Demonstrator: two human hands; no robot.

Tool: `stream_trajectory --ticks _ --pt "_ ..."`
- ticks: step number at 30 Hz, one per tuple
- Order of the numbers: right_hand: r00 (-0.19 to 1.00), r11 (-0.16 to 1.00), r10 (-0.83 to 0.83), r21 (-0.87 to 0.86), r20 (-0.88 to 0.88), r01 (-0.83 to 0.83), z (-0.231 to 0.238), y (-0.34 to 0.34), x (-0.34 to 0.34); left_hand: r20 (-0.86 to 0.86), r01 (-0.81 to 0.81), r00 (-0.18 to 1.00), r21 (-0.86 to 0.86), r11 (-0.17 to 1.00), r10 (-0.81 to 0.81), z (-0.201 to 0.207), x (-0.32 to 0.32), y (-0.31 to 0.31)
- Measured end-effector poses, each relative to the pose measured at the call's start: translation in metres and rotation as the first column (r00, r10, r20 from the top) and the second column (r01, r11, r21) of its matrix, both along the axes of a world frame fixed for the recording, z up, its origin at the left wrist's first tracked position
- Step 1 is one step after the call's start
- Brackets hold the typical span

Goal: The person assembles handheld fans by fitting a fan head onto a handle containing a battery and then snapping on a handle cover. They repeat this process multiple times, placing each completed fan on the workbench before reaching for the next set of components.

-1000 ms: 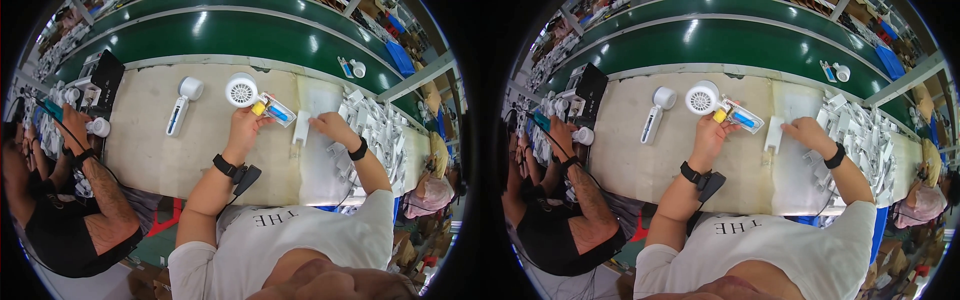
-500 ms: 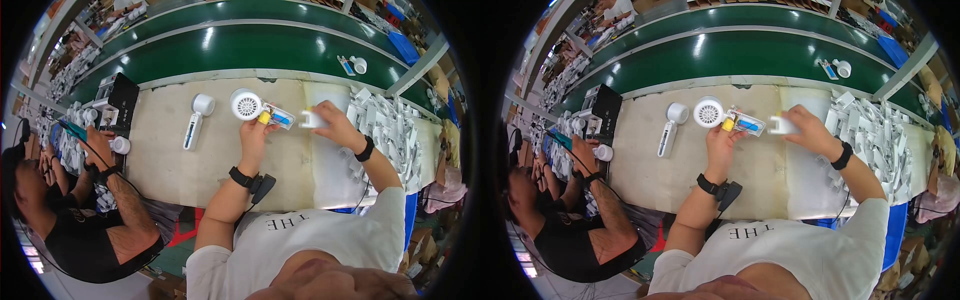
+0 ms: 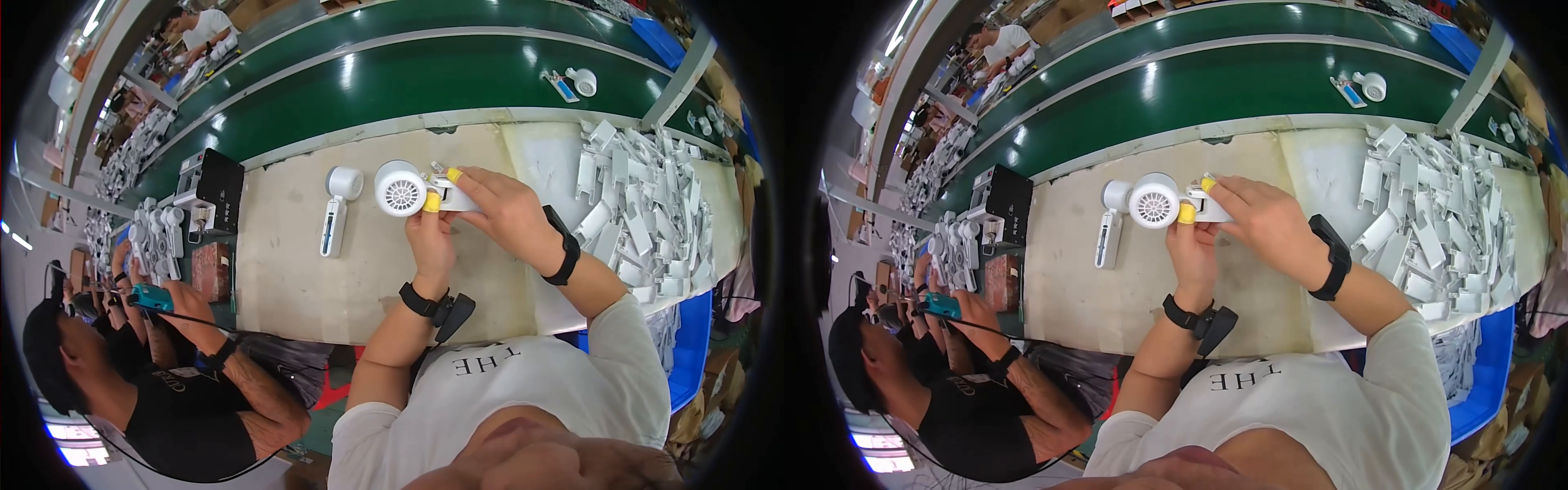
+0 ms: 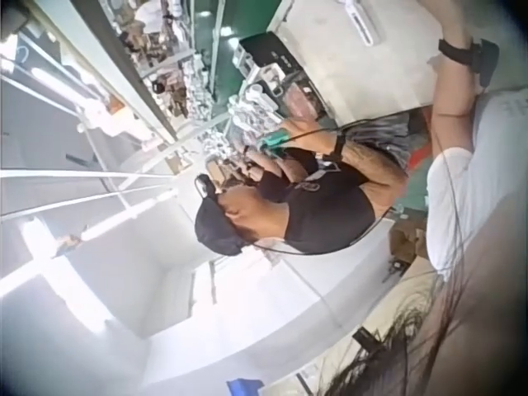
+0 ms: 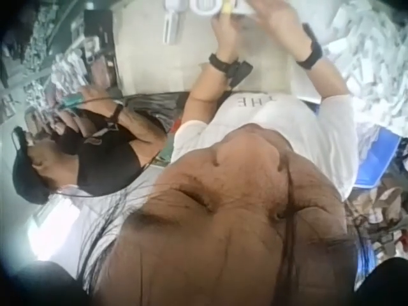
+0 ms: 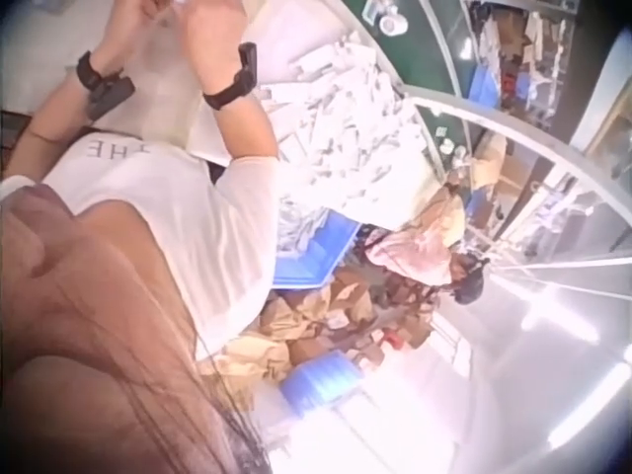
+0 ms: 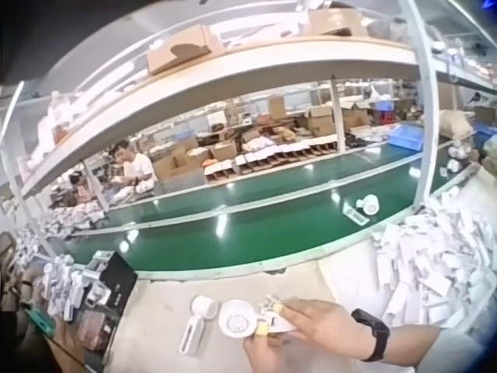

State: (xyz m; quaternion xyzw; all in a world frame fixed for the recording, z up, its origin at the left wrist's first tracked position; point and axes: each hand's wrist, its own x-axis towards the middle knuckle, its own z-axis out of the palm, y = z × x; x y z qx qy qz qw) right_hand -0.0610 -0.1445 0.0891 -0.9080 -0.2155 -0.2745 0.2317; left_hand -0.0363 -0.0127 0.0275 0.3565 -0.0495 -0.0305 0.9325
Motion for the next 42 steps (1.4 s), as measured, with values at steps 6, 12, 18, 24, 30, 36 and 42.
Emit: stream_trajectory --ticks 6,12,18,24,30,36,42 --pt "0.997 0.999 -0.028 -0.014 0.074 0.029 -0.005 0.018 0.0 0.08 -0.188 0.98 0.11 0.976 0.18 0.008 -0.002 -0.003" --pt "0.891 0.846 0.327 0.519 -0.316 -0.126 -0.016 -0.002 0.004 0.211 -0.106 0.973 0.054 0.993 0.092 0.028 0.003 0.027" --pt "0.644 0.583 0.591 0.809 -0.485 0.075 -0.008 -0.002 -0.012 0.221 -0.049 0.974 0.015 0.999 0.044 0.033 -0.005 0.026" --pt "0.823 0.795 0.388 0.602 -0.414 -0.072 0.001 -0.006 -0.015 0.153 0.005 0.988 -0.051 0.999 0.003 0.041 -0.009 0.025" --pt "0.904 0.851 0.328 0.5 -0.273 -0.158 -0.014 -0.003 0.0 0.173 -0.038 0.985 0.067 0.997 0.025 0.037 -0.002 0.028" --pt "0.722 0.676 0.449 0.729 -0.527 0.112 -0.033 0.007 0.01 0.088 -0.097 0.992 0.063 0.993 0.091 0.029 0.007 0.021" --pt "0.79 0.629 0.395 0.765 -0.469 0.139 -0.027 0.008 0.003 0.038 -0.123 0.992 0.025 0.992 0.122 0.025 0.006 0.017"
